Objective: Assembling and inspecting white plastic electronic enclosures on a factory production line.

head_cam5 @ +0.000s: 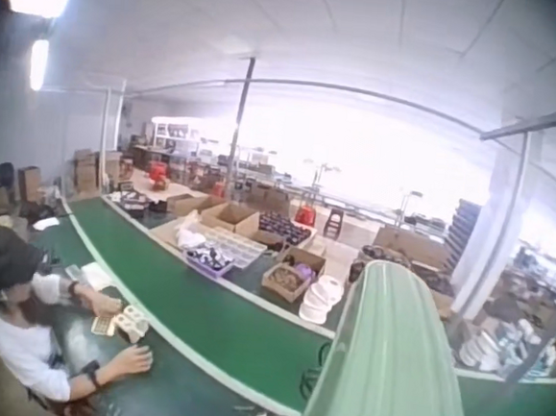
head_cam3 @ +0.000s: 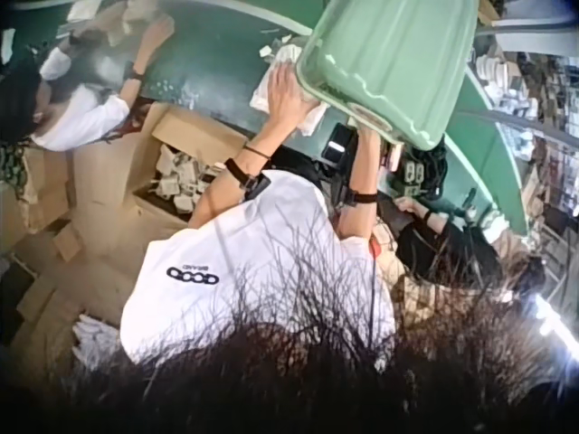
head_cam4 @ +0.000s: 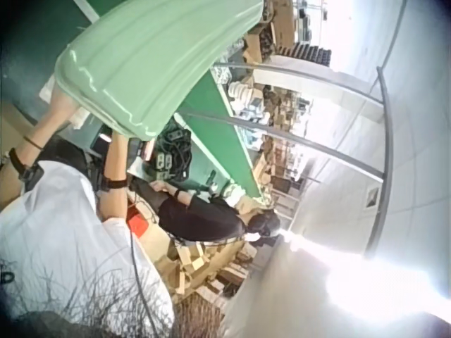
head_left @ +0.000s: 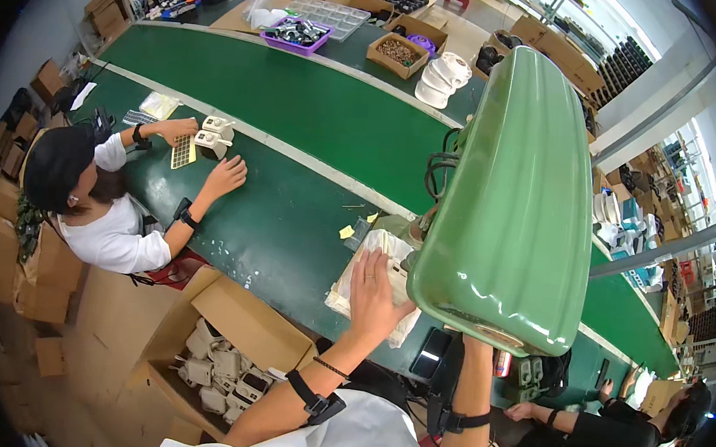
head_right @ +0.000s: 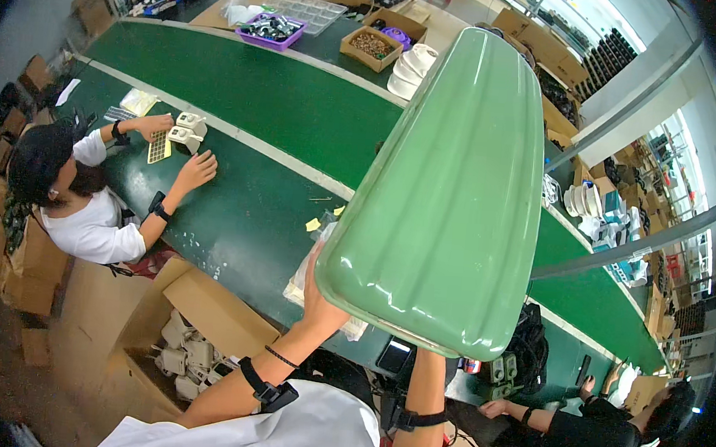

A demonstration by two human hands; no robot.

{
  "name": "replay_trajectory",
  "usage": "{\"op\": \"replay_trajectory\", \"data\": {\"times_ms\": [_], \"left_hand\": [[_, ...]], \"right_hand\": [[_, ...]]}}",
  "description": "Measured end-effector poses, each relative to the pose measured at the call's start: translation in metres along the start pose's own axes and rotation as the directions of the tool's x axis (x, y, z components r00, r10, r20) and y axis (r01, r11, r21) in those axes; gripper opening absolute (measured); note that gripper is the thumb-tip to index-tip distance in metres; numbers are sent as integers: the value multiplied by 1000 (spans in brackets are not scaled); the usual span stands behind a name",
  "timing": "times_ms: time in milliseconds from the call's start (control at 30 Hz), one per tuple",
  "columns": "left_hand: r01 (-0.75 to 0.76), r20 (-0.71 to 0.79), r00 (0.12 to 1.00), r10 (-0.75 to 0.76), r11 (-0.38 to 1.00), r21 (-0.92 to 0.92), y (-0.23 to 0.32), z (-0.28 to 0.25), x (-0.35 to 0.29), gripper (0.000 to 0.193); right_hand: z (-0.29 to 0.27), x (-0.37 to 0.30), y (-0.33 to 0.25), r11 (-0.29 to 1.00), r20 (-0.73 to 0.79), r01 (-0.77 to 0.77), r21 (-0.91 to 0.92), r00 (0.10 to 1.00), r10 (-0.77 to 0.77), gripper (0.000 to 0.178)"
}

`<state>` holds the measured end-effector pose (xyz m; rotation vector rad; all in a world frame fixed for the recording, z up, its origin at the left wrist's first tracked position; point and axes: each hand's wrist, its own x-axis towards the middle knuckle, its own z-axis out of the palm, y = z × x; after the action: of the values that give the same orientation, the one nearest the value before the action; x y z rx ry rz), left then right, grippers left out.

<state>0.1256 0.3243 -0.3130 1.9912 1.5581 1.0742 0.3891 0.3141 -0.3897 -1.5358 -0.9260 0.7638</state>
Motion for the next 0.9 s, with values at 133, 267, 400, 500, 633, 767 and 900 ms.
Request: {"op": "replay_trajectory", "data": {"times_ms": [133,267,400,500,633,767,900], "left_hand": [[7,-21,1000,-7,1000,7,-1,0,-4,96],[13,-24,1000,-13,1000,-3,1,0,-2,96],[1,7,1000,0,998,-57,-1,1,-4,94],[41,61,998,-35,995,-95,-13,9,-10,89],[-208,75,977,198,961,181,-29,21,-14,74],[-115,36,993,114,993,30,3,-5,-5,66],[-63,111,991,70,996,-66,-10,-8,-12,60]], "right_hand": [[8,14,-18,996,-1,69,-53,998,-69,25],[-17,0,-28,984,1,143,-103,990,-143,27],[-40,3,-46,963,4,225,-147,974,-227,29],[-56,-7,-56,940,27,298,-165,954,-298,30],[-80,-34,-66,900,52,398,-177,917,-395,32],[-73,-50,-83,866,25,454,-211,888,-459,34],[-47,-65,-112,818,-9,523,-240,841,-540,36]]}}
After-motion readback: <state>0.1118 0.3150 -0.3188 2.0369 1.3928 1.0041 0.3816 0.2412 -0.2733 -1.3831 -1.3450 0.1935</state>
